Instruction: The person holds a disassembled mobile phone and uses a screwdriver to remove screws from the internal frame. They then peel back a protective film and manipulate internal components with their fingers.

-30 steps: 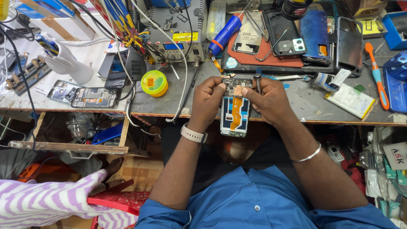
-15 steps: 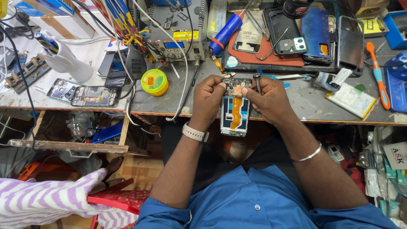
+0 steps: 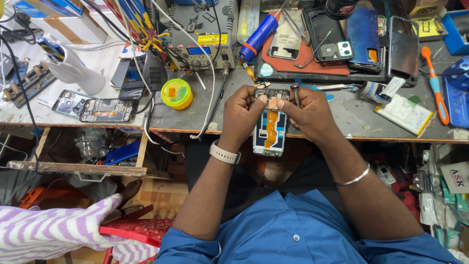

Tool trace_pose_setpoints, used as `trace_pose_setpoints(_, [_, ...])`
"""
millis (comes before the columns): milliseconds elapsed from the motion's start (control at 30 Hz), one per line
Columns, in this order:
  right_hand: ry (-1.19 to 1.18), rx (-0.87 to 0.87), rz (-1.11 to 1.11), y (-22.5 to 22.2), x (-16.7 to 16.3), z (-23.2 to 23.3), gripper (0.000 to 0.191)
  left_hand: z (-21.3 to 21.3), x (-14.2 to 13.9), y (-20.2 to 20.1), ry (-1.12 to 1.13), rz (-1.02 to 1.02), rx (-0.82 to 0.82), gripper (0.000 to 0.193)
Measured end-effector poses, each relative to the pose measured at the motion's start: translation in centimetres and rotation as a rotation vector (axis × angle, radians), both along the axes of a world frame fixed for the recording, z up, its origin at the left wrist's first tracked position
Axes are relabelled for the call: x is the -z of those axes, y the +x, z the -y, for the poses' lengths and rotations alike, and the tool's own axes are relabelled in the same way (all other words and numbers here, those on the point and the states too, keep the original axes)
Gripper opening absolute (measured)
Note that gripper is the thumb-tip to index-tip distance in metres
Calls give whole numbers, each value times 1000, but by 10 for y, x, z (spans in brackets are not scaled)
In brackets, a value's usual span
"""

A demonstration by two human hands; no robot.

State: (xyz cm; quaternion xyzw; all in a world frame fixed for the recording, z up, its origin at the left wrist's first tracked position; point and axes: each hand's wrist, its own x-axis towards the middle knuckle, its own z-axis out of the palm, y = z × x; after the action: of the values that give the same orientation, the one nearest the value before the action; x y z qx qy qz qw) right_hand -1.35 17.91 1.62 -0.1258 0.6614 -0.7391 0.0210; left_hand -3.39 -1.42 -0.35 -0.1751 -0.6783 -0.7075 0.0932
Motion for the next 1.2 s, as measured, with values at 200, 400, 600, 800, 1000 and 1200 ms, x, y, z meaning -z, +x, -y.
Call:
trace_pose_setpoints(200, [63,19,-8,-1,-1,1,14,0,0,-3,39,17,-1,9])
trace_pose_setpoints(400, [133,43,-9,0,-2,-1,16,0,-1,-5,65,69,33,9])
trace_pose_setpoints(600, [119,37,-1,0,-2,-1,16,4,-3,-3,88,6,102,8])
trace_pose_setpoints(800, [145,41,14,1,-6,-1,17,-2,-2,-3,42,78,16,12])
trace_pose_setpoints(1000, [104,15,14,0,-4,-2,16,2,-5,-1,74,56,171,24])
trace_pose_setpoints(1200, [-44,5,33,-5,8,-5,19,0,0,-3,137,84,197,32])
